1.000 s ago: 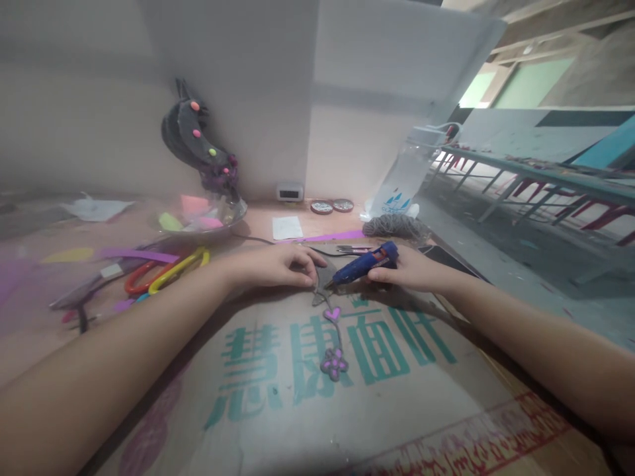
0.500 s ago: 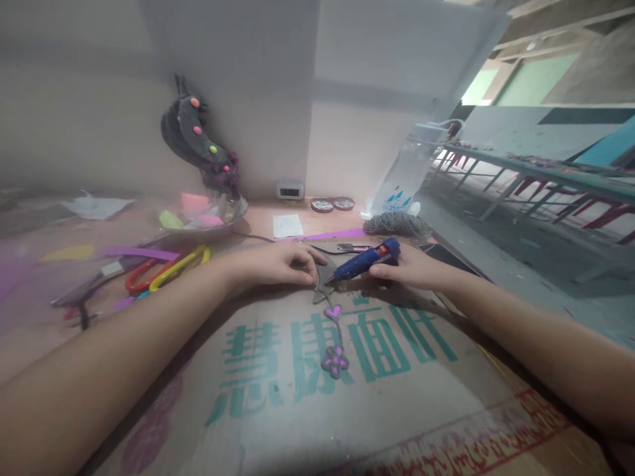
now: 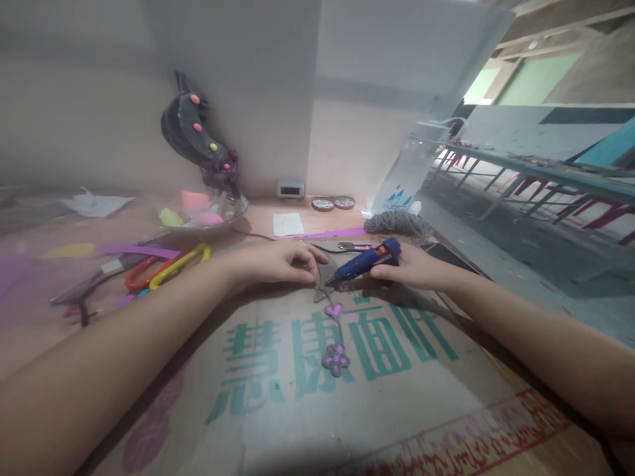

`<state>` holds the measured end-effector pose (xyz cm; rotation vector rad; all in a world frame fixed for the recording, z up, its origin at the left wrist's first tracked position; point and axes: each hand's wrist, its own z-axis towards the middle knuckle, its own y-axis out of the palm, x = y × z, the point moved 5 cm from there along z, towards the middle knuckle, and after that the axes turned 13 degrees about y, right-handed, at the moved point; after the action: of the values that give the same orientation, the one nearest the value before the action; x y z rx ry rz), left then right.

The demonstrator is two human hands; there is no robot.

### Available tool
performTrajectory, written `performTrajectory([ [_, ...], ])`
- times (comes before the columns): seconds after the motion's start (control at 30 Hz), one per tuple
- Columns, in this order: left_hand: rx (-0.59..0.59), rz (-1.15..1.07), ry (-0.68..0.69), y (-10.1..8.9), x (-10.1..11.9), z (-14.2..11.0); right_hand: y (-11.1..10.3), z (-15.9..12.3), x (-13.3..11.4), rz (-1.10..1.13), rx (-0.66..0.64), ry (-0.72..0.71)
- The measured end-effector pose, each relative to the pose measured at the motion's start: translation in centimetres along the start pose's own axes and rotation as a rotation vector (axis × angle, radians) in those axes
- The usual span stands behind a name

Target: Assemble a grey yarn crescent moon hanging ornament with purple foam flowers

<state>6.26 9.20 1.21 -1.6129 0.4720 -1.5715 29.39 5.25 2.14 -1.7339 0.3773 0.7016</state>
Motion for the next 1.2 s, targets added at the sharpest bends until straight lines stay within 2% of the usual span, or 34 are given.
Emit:
performTrajectory([
  [0.43,-0.002,0.002,-0.016,-0.1,0.1,0.0,-0.1,-0.2,-0.4,-0.052,0.018,0.009],
  [0.53,-0.006,0.008,-0.011,-0.1,0.1,-0.1,-0.2,-0.3,-0.7,-0.073,0.045,-0.004],
  [0.7,-0.003,0.004,-0.008,-0.1,0.1,-0.1,0.0,-0.5,-1.3,-0.051,0.015,-0.048],
  [1.07,0.004,0.004,-0.012,-0.1,-0.1,-0.1,-0.3,-0.2,-0.5,-0.064,0.115,0.045],
  [1.2,0.008,-0.001,-0.007,-0.1,-0.1,-0.1,-0.2,-0.2,-0.4,-0.038,0.093,0.061],
])
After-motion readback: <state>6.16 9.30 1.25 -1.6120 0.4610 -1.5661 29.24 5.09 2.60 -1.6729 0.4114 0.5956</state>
